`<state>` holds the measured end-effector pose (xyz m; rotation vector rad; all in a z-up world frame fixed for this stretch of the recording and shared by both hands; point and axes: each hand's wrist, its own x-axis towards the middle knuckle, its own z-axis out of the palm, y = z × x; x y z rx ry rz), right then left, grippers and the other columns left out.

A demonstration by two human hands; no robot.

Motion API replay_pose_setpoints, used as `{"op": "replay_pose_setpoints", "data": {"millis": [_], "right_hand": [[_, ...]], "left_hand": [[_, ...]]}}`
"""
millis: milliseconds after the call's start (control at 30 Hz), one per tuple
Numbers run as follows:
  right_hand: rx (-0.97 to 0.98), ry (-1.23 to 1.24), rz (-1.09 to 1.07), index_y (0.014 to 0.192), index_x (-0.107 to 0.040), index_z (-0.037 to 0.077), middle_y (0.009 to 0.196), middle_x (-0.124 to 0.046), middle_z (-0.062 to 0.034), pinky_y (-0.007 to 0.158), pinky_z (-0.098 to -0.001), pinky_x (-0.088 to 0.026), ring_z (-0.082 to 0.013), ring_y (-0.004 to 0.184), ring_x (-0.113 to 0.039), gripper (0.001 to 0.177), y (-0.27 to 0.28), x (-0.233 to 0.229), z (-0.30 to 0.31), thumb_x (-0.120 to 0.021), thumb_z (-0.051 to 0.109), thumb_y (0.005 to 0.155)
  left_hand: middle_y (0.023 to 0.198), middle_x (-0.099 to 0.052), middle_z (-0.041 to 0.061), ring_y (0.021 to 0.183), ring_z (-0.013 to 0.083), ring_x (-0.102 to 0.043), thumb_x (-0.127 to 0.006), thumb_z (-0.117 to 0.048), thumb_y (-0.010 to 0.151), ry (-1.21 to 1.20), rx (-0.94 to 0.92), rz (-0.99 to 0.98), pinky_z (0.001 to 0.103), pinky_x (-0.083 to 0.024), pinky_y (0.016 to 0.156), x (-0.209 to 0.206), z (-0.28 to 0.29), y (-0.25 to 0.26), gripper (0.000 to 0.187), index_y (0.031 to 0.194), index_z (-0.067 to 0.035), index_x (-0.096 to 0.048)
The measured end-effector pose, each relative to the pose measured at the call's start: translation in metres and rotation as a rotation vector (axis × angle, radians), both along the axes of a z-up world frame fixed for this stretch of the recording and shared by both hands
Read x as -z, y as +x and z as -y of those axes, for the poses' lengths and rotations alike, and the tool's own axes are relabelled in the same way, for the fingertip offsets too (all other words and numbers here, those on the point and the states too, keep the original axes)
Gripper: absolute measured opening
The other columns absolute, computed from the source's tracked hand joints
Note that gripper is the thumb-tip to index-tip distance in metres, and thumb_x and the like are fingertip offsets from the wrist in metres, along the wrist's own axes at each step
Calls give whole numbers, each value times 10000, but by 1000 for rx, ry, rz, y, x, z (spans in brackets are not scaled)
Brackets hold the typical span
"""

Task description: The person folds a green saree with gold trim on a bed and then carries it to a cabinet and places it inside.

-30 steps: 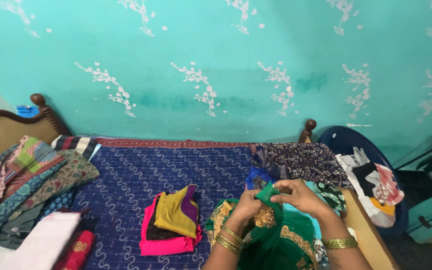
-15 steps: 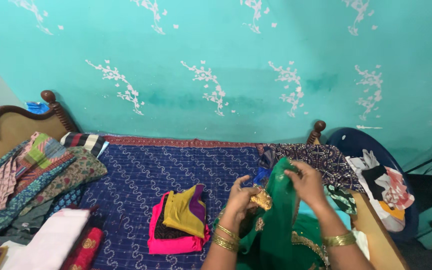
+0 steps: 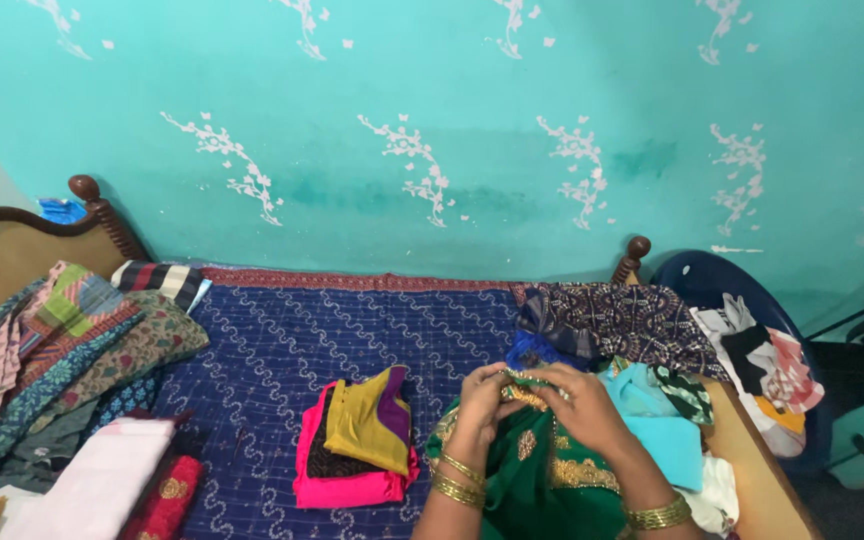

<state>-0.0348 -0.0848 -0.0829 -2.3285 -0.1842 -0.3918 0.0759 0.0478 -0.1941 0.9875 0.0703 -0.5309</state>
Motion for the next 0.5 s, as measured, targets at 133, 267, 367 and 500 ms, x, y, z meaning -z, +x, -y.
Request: {"op": "replay_pose_setpoints", "data": {"millis": [133,267,367,500], "right_hand": [[54,93,-19,1178,-759,122,1029,-769,-59,742,-344,-569,-230,859,-744,306,-3,2,-9,-673,69,889],[4,-24,-26,1190,-726,105,1103,-736,-96,802,-369,-543,-275,964,-701,421,-5,-1,-8,-810,131,778],[-19,-68,122,1162,-708,78,1143,-741,-122,855,-370,-554,-292,1046,-716,384,2,16,-3,-802,146,796],[166,-42,117,1219,-672,50,1145,-743,-164,848,-369,-568,-319,1024,-732,346,10,44,9,-687,109,878]], "left_hand": [[1022,-699,121,792,221,-725,-553,-115,969,34,0,7,344,-653,657,-3,0,-5,284,1231,-7,-578],[1006,-692,141,793,220,-740,-541,-87,972,-23,-38,-3,358,-658,687,5,7,3,274,1218,26,-578],[984,-699,143,786,202,-735,-532,-83,984,-46,1,23,327,-645,696,11,8,5,281,1230,47,-579],[983,-730,140,822,222,-751,-483,-118,1000,0,129,37,317,-656,736,10,6,3,296,1249,25,-557]]}}
